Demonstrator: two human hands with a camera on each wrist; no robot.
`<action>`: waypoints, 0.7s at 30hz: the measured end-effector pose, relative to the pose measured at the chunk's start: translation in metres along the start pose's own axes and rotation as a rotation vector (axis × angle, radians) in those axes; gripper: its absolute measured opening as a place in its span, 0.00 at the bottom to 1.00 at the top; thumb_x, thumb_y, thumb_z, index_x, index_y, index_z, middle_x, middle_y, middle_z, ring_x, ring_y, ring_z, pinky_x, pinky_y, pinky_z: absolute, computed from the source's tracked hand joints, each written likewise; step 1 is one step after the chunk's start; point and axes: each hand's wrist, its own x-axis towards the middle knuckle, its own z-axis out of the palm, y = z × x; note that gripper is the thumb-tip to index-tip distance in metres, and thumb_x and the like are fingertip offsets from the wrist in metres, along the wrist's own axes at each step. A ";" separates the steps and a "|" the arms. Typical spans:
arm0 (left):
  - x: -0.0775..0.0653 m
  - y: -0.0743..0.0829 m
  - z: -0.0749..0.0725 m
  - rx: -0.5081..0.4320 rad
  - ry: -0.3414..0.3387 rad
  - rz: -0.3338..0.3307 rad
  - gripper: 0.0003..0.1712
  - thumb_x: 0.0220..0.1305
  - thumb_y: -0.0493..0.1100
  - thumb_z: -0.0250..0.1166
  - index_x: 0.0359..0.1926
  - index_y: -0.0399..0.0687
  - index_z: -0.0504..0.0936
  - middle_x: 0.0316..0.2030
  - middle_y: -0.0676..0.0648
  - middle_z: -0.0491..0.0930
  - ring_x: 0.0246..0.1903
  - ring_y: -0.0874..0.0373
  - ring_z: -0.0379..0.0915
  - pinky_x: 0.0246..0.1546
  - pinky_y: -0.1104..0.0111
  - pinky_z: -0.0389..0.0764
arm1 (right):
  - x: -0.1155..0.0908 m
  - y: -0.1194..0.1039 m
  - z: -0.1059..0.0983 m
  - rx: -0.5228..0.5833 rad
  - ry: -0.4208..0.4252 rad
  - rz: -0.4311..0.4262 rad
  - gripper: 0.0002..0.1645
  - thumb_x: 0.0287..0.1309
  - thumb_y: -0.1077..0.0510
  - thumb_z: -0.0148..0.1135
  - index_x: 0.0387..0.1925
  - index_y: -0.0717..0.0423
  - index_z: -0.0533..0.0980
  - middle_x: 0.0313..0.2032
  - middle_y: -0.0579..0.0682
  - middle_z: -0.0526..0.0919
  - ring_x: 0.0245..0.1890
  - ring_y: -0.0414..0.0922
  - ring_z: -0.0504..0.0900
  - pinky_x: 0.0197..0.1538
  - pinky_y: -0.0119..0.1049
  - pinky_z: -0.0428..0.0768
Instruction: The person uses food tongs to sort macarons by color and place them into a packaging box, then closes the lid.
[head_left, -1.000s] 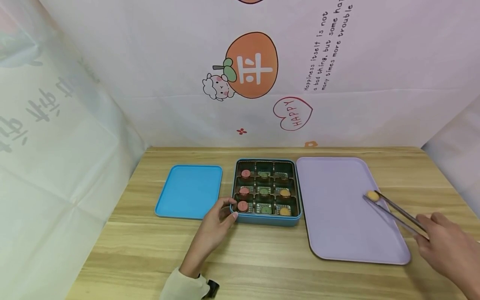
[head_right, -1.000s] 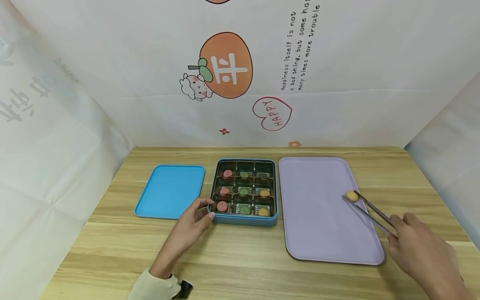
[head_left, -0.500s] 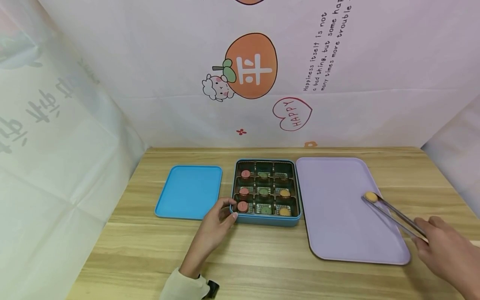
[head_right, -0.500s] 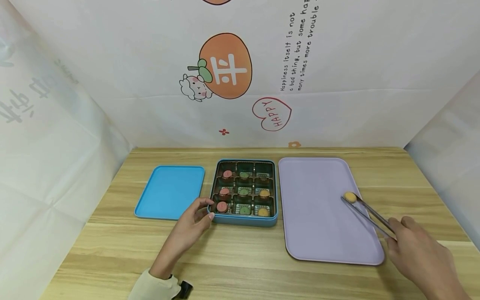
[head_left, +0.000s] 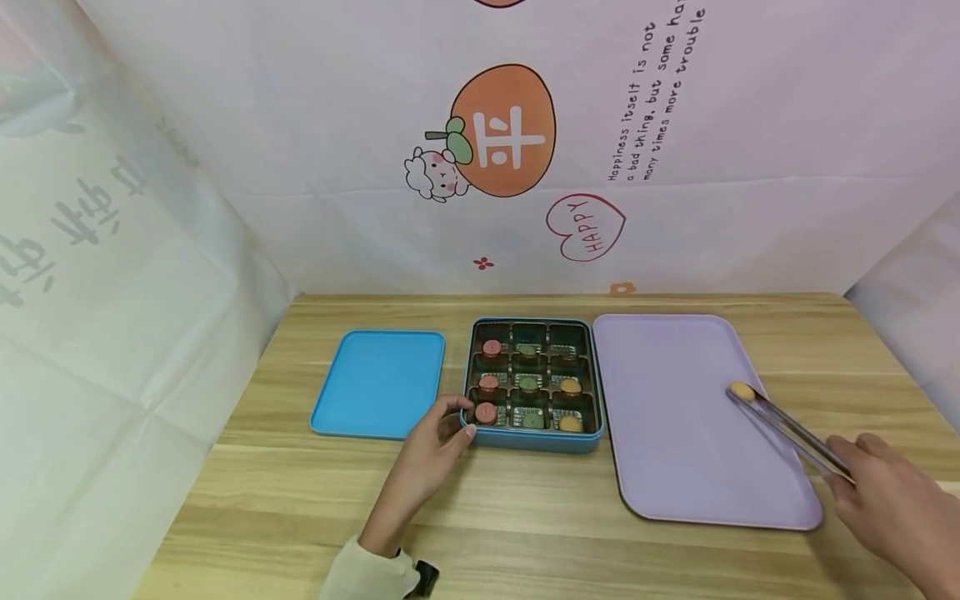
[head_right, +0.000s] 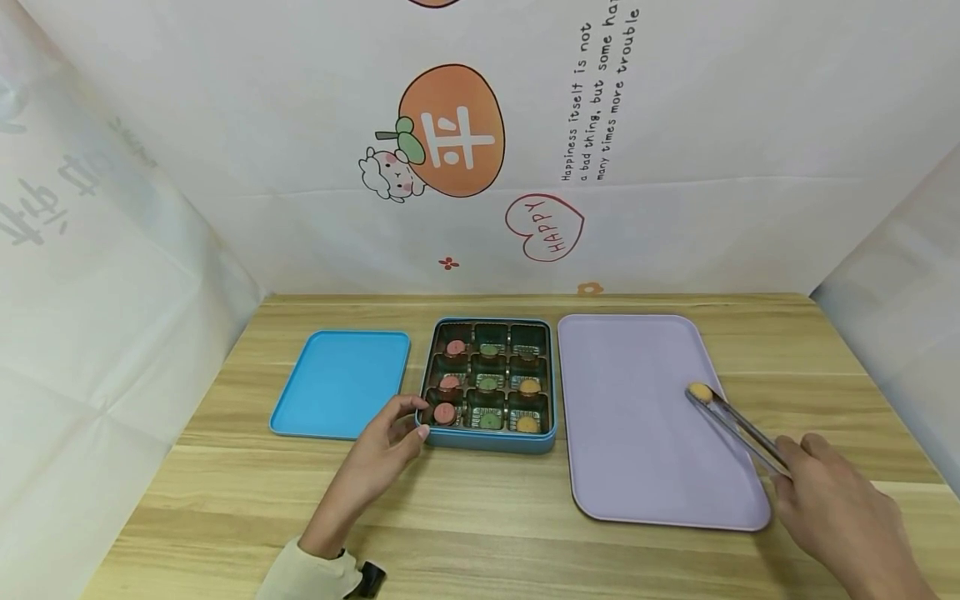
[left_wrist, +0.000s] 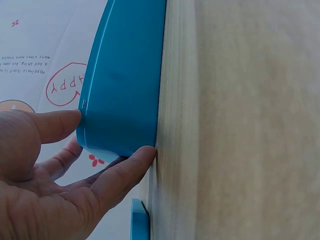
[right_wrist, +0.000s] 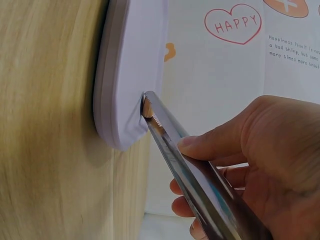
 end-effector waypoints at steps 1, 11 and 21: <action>0.000 0.000 0.000 0.000 0.000 0.000 0.17 0.78 0.38 0.61 0.63 0.46 0.75 0.69 0.34 0.73 0.68 0.35 0.74 0.56 0.53 0.86 | 0.000 0.000 0.000 -0.001 0.000 -0.002 0.19 0.54 0.70 0.68 0.47 0.77 0.76 0.29 0.58 0.72 0.22 0.45 0.66 0.24 0.38 0.64; -0.001 -0.002 0.000 0.018 0.002 0.010 0.17 0.78 0.39 0.61 0.63 0.47 0.75 0.69 0.34 0.73 0.69 0.34 0.73 0.58 0.51 0.85 | 0.000 -0.006 -0.003 0.008 0.024 -0.009 0.18 0.53 0.70 0.68 0.46 0.76 0.76 0.28 0.57 0.72 0.22 0.45 0.65 0.23 0.39 0.63; 0.000 -0.002 0.000 0.019 0.006 0.003 0.17 0.78 0.40 0.62 0.63 0.47 0.75 0.71 0.34 0.71 0.70 0.33 0.72 0.60 0.48 0.84 | 0.009 -0.018 -0.011 -0.013 0.005 -0.041 0.21 0.54 0.67 0.70 0.49 0.74 0.78 0.31 0.56 0.75 0.23 0.41 0.66 0.22 0.37 0.64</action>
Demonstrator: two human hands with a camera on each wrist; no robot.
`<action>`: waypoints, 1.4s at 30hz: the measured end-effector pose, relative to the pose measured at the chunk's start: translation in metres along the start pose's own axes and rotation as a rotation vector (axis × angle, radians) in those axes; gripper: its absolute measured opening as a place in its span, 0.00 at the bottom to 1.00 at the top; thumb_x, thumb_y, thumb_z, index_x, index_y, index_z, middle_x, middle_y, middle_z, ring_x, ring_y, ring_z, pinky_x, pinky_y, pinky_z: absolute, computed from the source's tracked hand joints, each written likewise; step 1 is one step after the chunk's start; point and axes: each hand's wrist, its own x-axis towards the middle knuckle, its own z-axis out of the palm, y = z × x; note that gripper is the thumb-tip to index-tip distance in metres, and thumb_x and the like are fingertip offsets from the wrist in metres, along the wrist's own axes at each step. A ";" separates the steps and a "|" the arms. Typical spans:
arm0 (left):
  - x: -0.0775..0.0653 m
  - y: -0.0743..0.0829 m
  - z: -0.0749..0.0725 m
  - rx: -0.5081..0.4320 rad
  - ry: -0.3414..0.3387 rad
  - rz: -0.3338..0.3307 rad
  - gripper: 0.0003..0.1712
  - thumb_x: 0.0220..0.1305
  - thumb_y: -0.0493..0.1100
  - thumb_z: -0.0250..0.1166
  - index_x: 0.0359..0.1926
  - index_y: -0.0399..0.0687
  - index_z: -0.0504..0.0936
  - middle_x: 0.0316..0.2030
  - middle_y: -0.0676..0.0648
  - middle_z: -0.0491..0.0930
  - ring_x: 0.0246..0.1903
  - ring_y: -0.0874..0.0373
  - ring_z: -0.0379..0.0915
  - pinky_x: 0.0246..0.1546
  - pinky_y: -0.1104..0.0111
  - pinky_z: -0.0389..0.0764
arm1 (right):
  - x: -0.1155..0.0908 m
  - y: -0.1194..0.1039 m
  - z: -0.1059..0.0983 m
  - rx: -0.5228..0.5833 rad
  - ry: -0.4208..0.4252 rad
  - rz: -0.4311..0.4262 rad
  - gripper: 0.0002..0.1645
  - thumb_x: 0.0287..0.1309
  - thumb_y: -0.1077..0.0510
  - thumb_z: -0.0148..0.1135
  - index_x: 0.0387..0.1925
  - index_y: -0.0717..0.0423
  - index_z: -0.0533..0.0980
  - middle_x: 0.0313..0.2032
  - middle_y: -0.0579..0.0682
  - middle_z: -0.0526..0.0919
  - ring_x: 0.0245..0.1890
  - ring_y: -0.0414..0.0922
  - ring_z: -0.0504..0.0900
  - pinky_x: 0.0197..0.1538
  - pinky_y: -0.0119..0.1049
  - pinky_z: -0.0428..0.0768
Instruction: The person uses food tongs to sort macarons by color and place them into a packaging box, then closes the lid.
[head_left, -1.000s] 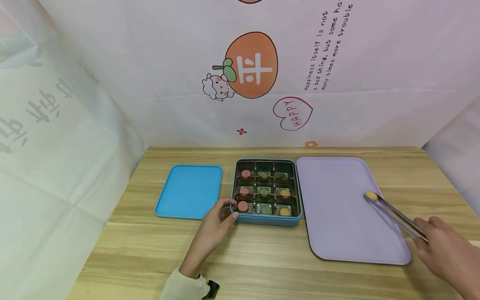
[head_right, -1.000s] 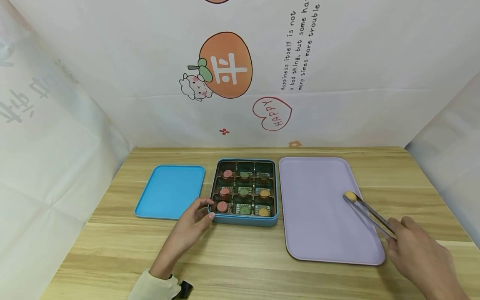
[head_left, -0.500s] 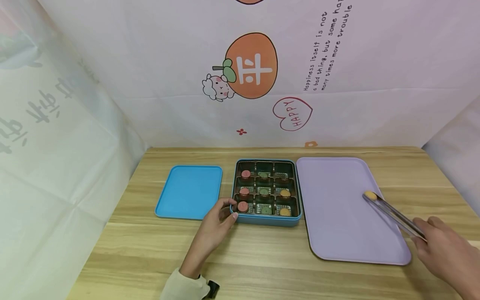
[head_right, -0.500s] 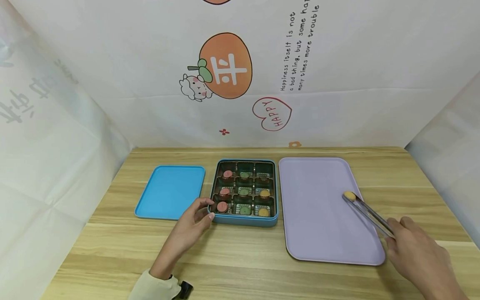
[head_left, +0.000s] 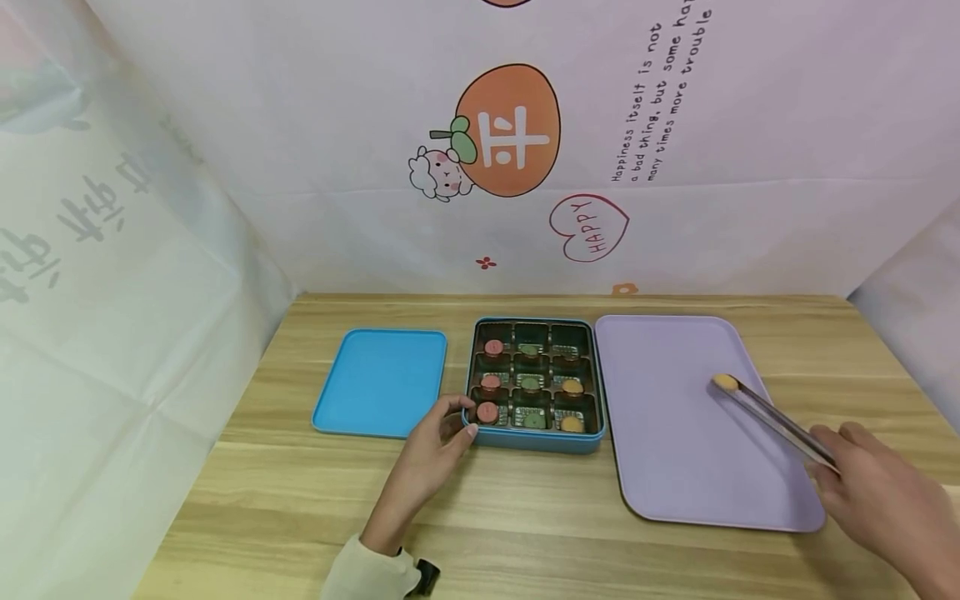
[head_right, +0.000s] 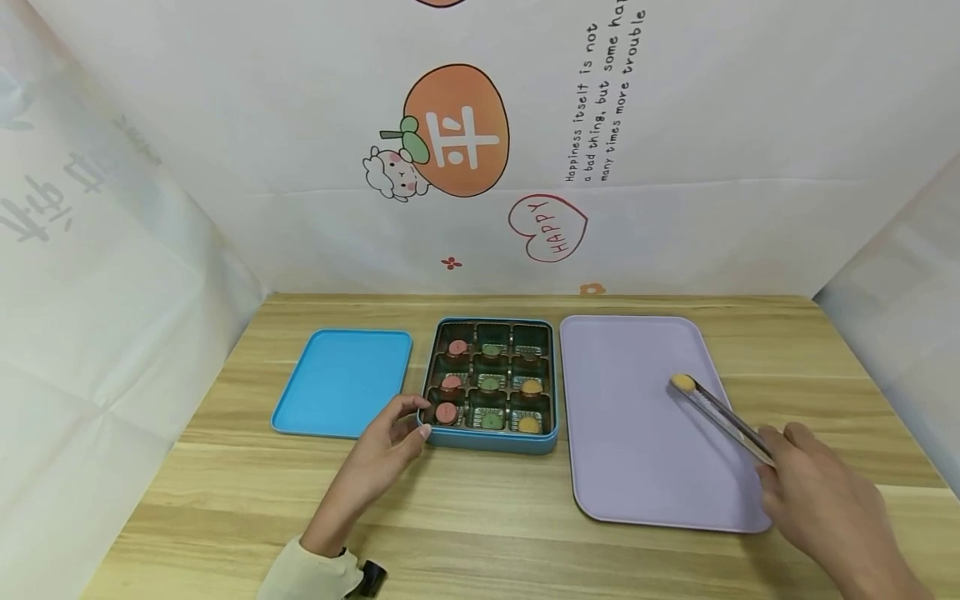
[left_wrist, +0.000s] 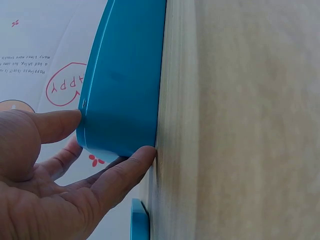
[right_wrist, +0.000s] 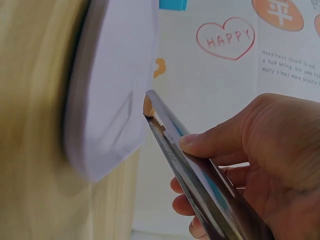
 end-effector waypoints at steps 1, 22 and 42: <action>0.000 0.000 0.000 0.002 0.000 0.001 0.17 0.78 0.40 0.62 0.63 0.47 0.75 0.71 0.34 0.71 0.70 0.33 0.71 0.60 0.48 0.83 | 0.001 -0.003 -0.001 -0.003 -0.001 -0.002 0.20 0.55 0.67 0.70 0.49 0.73 0.78 0.30 0.54 0.74 0.23 0.40 0.65 0.22 0.36 0.63; 0.000 0.001 0.000 -0.002 -0.003 0.000 0.17 0.78 0.39 0.61 0.63 0.47 0.75 0.71 0.34 0.71 0.69 0.34 0.72 0.59 0.49 0.84 | 0.039 -0.073 -0.026 0.009 0.163 -0.238 0.22 0.50 0.66 0.74 0.49 0.65 0.81 0.29 0.46 0.70 0.24 0.36 0.61 0.20 0.32 0.60; 0.000 -0.002 0.001 0.004 -0.002 0.000 0.17 0.78 0.40 0.61 0.63 0.47 0.75 0.71 0.34 0.71 0.69 0.34 0.72 0.60 0.49 0.84 | 0.078 -0.126 -0.020 0.037 0.104 -0.335 0.19 0.56 0.66 0.72 0.49 0.66 0.82 0.30 0.49 0.74 0.25 0.41 0.70 0.24 0.35 0.69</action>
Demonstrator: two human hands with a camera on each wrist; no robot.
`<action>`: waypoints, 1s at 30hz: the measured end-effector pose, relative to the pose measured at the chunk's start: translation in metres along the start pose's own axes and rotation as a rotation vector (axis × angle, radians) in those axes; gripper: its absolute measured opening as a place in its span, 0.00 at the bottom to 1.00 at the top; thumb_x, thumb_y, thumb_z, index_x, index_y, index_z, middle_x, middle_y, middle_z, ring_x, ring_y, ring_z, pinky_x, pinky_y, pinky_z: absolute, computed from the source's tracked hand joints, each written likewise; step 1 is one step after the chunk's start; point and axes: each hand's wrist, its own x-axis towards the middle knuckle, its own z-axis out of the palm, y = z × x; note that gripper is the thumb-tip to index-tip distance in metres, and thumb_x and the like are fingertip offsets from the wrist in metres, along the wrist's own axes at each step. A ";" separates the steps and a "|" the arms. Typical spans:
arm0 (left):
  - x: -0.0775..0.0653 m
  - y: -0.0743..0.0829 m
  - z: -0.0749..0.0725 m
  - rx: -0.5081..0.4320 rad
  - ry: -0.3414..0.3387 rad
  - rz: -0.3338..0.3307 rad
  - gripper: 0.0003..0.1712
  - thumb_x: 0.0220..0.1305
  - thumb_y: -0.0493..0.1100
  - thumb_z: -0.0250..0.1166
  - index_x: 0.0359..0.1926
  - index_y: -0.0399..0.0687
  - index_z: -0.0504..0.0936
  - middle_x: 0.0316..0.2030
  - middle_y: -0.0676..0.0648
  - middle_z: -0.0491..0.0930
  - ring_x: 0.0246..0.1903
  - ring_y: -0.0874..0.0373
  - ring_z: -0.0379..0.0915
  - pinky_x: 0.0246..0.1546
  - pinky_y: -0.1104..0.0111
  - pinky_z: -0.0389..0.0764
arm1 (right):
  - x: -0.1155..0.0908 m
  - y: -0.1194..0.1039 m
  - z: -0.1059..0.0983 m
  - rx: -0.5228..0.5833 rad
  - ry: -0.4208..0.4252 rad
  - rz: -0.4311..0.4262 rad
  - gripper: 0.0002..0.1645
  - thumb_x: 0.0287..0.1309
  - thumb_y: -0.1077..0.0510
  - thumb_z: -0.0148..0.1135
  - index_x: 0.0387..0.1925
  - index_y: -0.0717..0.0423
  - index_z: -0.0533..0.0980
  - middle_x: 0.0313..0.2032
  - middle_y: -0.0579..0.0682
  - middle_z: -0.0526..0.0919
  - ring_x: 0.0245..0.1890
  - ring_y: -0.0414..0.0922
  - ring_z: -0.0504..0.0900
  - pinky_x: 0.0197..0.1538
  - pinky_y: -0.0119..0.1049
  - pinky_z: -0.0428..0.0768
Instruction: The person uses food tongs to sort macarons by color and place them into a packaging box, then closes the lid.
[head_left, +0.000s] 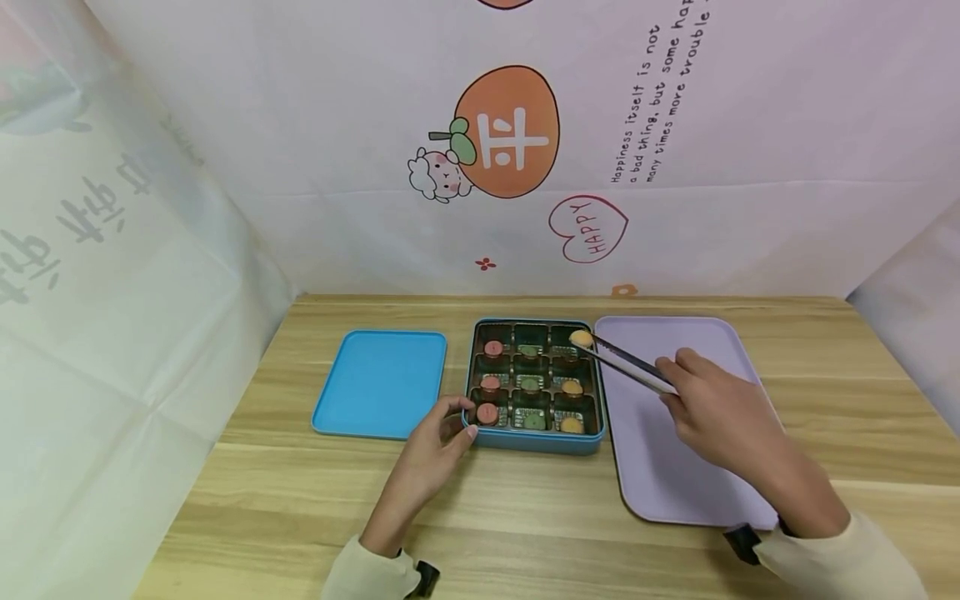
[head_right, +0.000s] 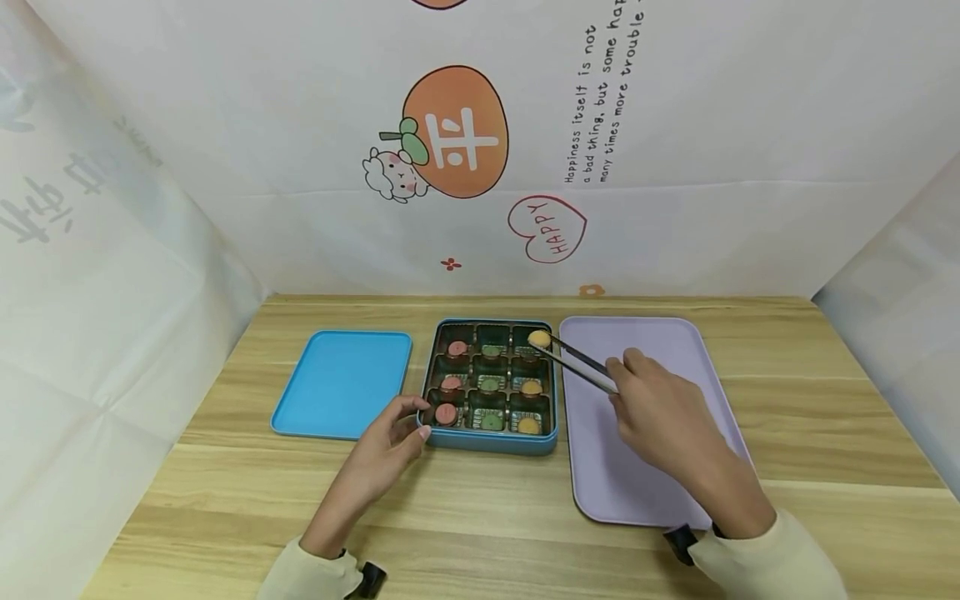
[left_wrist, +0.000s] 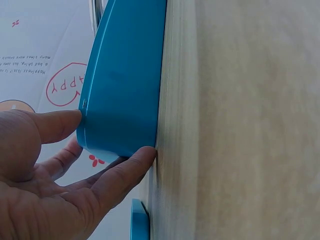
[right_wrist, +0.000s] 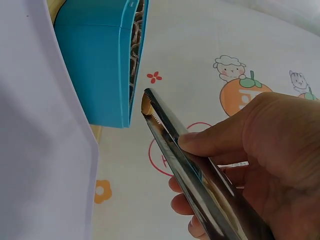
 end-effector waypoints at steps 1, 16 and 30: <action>0.000 0.000 0.000 0.000 0.000 0.000 0.17 0.78 0.40 0.61 0.63 0.47 0.75 0.71 0.34 0.71 0.69 0.34 0.72 0.60 0.49 0.84 | 0.002 -0.001 0.001 0.005 -0.002 0.001 0.18 0.56 0.66 0.72 0.49 0.66 0.82 0.30 0.49 0.74 0.25 0.42 0.70 0.24 0.36 0.69; -0.001 0.001 0.000 0.001 0.002 -0.001 0.16 0.78 0.40 0.61 0.63 0.48 0.75 0.71 0.34 0.71 0.69 0.34 0.73 0.59 0.49 0.85 | 0.012 -0.004 0.012 0.040 -0.057 0.058 0.17 0.58 0.67 0.71 0.50 0.66 0.81 0.30 0.50 0.74 0.27 0.44 0.73 0.23 0.40 0.72; 0.000 0.001 0.000 0.004 -0.002 -0.004 0.17 0.78 0.40 0.61 0.63 0.47 0.75 0.71 0.34 0.71 0.69 0.35 0.73 0.59 0.49 0.84 | 0.012 -0.005 0.016 0.034 -0.043 0.058 0.19 0.56 0.67 0.72 0.49 0.67 0.81 0.31 0.50 0.74 0.27 0.45 0.73 0.22 0.40 0.72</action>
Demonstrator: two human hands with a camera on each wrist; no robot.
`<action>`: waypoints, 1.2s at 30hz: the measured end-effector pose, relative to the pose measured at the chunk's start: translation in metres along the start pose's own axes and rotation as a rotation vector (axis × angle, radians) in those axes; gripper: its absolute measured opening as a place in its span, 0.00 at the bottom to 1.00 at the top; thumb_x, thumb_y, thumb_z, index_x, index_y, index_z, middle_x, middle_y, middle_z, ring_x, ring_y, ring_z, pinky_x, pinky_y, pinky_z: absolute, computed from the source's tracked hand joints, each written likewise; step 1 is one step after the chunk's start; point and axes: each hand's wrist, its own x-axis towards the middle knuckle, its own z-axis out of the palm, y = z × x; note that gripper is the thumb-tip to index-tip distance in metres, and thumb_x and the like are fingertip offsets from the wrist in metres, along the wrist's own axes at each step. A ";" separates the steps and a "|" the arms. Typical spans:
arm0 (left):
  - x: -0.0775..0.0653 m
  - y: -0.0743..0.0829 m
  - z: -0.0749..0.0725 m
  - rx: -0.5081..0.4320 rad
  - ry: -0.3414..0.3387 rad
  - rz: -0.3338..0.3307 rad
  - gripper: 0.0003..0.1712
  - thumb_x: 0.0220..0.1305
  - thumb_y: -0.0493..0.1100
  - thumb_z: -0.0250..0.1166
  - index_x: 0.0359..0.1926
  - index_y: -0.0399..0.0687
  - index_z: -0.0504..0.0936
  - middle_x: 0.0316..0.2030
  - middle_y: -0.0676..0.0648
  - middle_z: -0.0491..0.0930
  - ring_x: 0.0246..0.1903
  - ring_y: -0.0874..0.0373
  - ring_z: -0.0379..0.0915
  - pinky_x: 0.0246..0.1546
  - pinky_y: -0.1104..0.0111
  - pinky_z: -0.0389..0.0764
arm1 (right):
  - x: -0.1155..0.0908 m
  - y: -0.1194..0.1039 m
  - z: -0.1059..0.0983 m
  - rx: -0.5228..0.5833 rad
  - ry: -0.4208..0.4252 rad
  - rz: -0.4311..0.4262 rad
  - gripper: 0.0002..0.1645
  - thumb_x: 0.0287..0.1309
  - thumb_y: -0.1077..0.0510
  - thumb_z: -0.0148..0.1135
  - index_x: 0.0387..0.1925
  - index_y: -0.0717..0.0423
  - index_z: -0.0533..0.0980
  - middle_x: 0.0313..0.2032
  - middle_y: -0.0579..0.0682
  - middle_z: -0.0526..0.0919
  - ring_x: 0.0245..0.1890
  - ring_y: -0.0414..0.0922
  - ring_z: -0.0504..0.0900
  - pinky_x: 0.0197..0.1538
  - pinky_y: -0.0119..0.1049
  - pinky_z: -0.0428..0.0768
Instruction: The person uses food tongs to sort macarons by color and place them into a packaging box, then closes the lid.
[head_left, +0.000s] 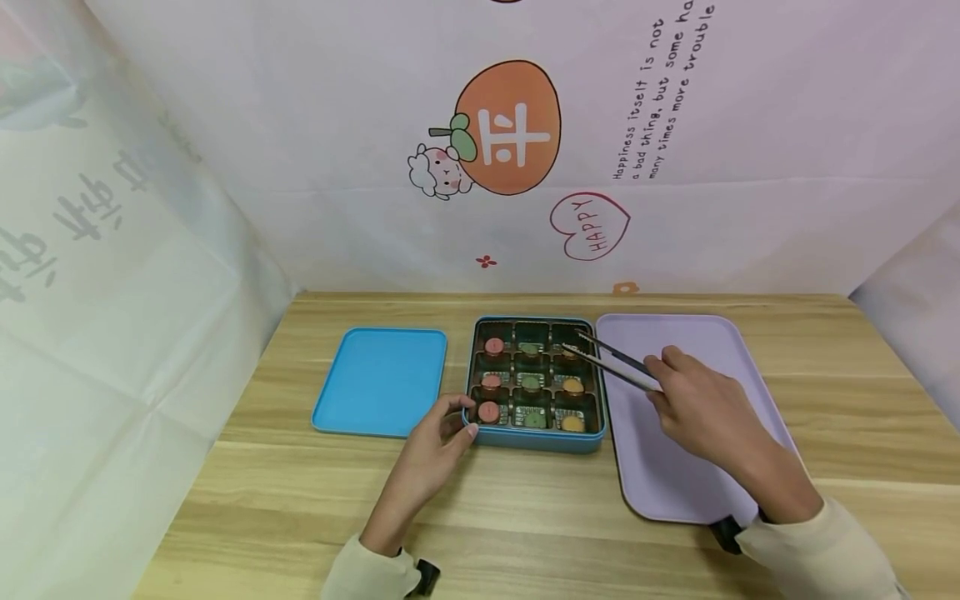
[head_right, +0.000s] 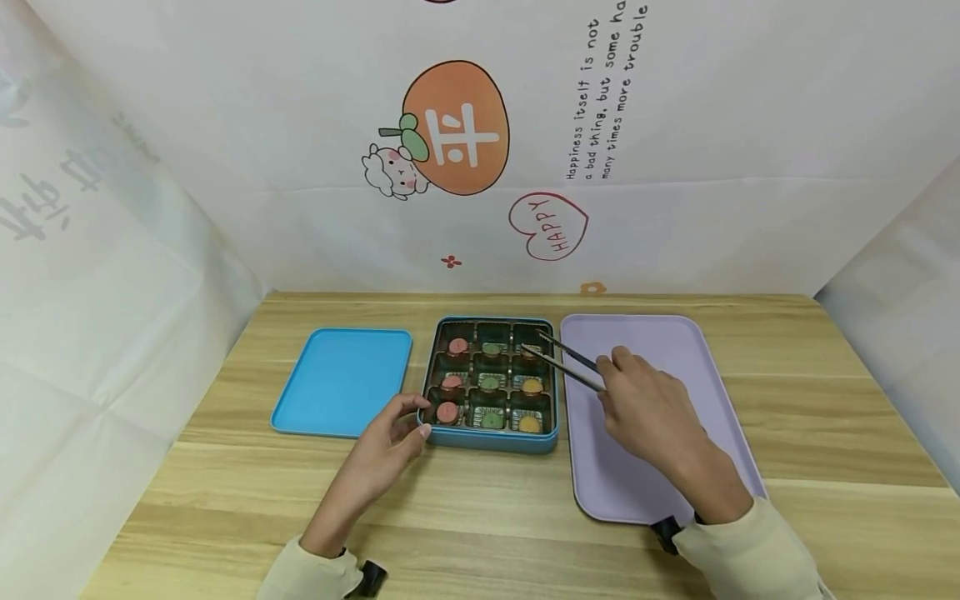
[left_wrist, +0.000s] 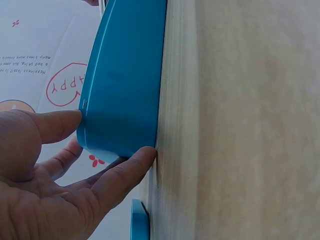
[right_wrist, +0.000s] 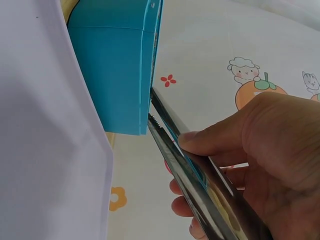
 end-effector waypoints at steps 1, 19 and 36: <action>0.000 0.000 0.000 -0.002 0.000 0.001 0.17 0.78 0.40 0.61 0.63 0.47 0.75 0.71 0.34 0.71 0.69 0.35 0.73 0.59 0.49 0.84 | 0.000 0.000 0.000 0.001 0.001 0.000 0.18 0.56 0.67 0.73 0.49 0.67 0.81 0.31 0.50 0.74 0.27 0.45 0.73 0.22 0.40 0.72; 0.001 -0.002 0.001 0.002 0.003 0.000 0.16 0.78 0.40 0.61 0.63 0.48 0.75 0.72 0.34 0.70 0.69 0.34 0.72 0.61 0.48 0.83 | -0.004 0.000 -0.001 0.017 -0.012 0.012 0.20 0.57 0.66 0.72 0.51 0.68 0.81 0.31 0.50 0.74 0.27 0.43 0.72 0.23 0.38 0.71; 0.001 -0.002 0.000 -0.003 0.005 0.000 0.17 0.78 0.40 0.61 0.63 0.47 0.75 0.70 0.34 0.72 0.68 0.35 0.74 0.60 0.49 0.84 | -0.027 0.025 -0.004 0.068 0.036 0.088 0.24 0.57 0.65 0.72 0.54 0.73 0.78 0.35 0.57 0.77 0.27 0.45 0.71 0.25 0.38 0.70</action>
